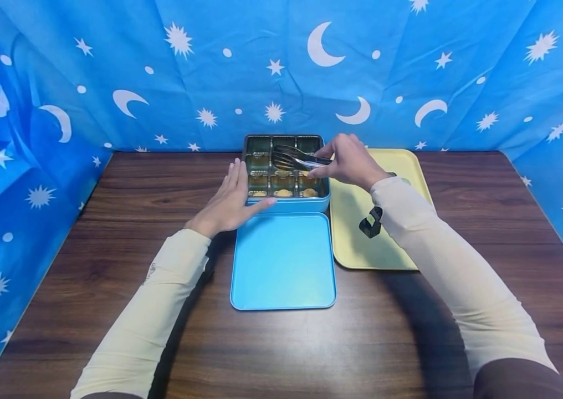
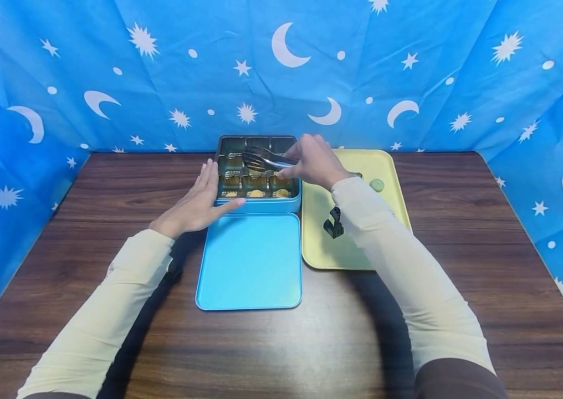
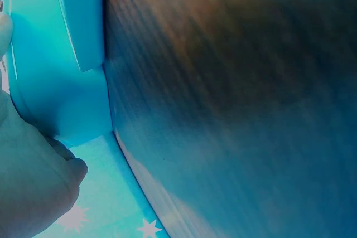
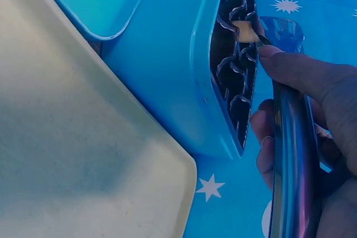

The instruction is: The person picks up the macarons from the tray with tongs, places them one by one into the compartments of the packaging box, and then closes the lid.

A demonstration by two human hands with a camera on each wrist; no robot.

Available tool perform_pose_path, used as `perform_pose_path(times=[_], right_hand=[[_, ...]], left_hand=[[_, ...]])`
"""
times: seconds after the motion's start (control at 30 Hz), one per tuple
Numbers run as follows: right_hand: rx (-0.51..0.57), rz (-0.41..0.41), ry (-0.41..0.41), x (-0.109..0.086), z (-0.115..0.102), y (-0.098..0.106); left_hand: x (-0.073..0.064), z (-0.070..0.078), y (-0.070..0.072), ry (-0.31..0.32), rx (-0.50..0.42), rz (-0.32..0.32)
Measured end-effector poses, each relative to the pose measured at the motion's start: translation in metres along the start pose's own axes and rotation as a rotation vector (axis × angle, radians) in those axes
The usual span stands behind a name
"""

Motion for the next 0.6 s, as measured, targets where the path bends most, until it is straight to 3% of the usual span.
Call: perform_pose_path(times=[0.3,0.6], right_hand=[[0.032,-0.018,-0.063,-0.004,0.007,0.007],[0.003,0.048,-0.090,-0.023,0.030,0.044]], left_hand=[[0.000,0.002,0.001,0.000,0.003,-0.009],[-0.001,0.001,0.000,0.013,-0.004,-0.018]])
Point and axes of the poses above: each hand's wrist, its own x-axis towards the middle knuckle, its own y-axis out of the back of the hand, z = x × y, the point moved 9 cm from there along x, towards the middle knuckle, and after that the axes turned 11 degrees about z, right-handed, at the moved point
